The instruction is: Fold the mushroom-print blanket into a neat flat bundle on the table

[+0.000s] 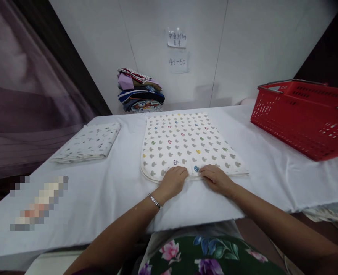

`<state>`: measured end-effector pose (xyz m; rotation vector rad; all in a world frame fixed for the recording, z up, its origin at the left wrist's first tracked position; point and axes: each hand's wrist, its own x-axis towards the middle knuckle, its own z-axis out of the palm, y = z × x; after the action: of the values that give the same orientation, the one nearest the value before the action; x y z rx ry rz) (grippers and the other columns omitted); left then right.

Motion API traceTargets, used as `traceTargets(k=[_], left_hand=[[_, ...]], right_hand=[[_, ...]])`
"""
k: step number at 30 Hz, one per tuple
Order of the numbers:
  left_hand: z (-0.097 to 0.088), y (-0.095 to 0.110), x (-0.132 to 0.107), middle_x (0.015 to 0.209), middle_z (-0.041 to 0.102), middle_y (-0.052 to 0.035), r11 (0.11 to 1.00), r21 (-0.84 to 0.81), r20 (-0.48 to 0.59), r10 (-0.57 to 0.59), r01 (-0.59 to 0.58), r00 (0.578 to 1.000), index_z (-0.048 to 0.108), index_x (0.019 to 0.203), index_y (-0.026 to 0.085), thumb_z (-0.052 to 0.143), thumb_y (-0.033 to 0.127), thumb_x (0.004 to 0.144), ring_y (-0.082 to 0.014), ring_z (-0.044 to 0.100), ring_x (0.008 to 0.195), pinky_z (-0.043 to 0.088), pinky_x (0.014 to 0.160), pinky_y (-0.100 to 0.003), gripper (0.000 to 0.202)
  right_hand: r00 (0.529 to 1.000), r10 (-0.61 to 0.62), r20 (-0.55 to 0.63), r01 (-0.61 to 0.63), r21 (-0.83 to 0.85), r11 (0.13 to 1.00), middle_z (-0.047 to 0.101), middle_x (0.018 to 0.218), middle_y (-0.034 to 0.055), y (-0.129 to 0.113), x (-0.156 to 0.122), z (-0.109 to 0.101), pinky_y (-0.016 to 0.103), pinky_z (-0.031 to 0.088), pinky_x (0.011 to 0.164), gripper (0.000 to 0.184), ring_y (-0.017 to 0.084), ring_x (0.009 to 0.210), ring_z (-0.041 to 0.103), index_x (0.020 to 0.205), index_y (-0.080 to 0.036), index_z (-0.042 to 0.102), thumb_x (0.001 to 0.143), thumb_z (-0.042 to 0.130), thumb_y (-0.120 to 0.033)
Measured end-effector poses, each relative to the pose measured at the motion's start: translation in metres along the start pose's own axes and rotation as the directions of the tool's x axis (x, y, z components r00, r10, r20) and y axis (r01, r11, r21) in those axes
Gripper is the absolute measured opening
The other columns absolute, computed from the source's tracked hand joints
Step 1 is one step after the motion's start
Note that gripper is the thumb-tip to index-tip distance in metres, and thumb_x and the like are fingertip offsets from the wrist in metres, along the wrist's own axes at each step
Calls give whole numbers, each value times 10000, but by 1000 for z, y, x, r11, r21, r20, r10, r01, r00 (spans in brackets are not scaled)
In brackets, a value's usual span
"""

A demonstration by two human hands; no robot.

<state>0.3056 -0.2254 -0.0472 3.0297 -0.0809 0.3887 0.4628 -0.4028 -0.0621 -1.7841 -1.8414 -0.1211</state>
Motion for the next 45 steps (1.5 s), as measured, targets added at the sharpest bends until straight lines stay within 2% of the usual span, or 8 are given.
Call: traceTargets(k=[5, 11, 19, 24, 28, 31, 34, 45], left_hand=[[-4, 1, -1, 959, 588, -49, 999, -24, 47, -30, 32, 998, 540, 944, 191, 420, 64, 790, -190, 508, 925, 408, 799, -341, 233], [-9, 3, 0, 948, 591, -51, 1000, -11, 60, -6, 7, 998, 555, 926, 192, 411, 112, 835, -195, 505, 918, 400, 793, -344, 189], [-9, 4, -1, 964, 599, -37, 998, 51, 0, -38, 38, 999, 574, 945, 200, 380, 177, 902, -183, 503, 906, 391, 741, -314, 200], [-6, 3, 1, 897, 594, -27, 995, 93, -25, -40, 42, 999, 591, 895, 206, 367, 199, 917, -172, 502, 849, 379, 708, -301, 225], [-1, 0, 1, 883, 593, -29, 993, 117, -106, 2, 11, 994, 599, 964, 213, 368, 153, 909, -166, 500, 834, 378, 726, -304, 245], [3, -2, 0, 871, 588, -28, 987, 148, -131, 77, -57, 988, 604, 941, 205, 402, 147, 899, -164, 489, 823, 375, 722, -304, 214], [5, -3, -1, 845, 575, -29, 979, 181, -112, 117, -96, 987, 602, 885, 190, 449, 160, 884, -170, 472, 810, 369, 703, -310, 155], [-4, 3, -1, 849, 546, -42, 986, 144, 0, 85, -84, 996, 570, 830, 172, 420, 132, 878, -178, 468, 820, 353, 726, -326, 162]], right_hand=[[999, 13, 35, -12, -5, 1000, 622, 1014, 81, -4, 0, -3, 376, 451, 811, 209, 200, 949, 557, 1015, -197, 543, 870, 410, -125], [997, -64, 39, 65, -23, 998, 624, 1042, 92, -3, 1, -4, 388, 457, 809, 216, 211, 967, 558, 1014, -201, 584, 879, 425, -147], [999, 33, -37, -32, 35, 999, 632, 997, 76, -4, 3, -4, 359, 477, 792, 205, 196, 933, 563, 983, -216, 633, 902, 446, -201], [998, 40, -44, -42, -54, 998, 623, 927, 75, -4, 3, -1, 334, 455, 729, 199, 198, 873, 543, 944, -203, 645, 903, 450, -200], [997, 32, -73, -45, -186, 981, 610, 904, 76, -3, 1, 2, 339, 410, 716, 210, 203, 843, 515, 936, -197, 652, 903, 444, -189], [1000, 11, -22, -16, -250, 968, 601, 869, 61, -3, 1, 3, 326, 369, 685, 213, 193, 798, 492, 917, -202, 659, 903, 447, -183], [1000, 10, 27, -3, -253, 968, 598, 855, 47, -4, 2, 1, 309, 337, 666, 232, 178, 781, 478, 877, -207, 664, 919, 435, -202], [980, 67, 189, -21, -236, 972, 604, 870, 47, -11, 7, -9, 311, 315, 681, 305, 176, 801, 480, 878, -193, 655, 953, 363, -237]])
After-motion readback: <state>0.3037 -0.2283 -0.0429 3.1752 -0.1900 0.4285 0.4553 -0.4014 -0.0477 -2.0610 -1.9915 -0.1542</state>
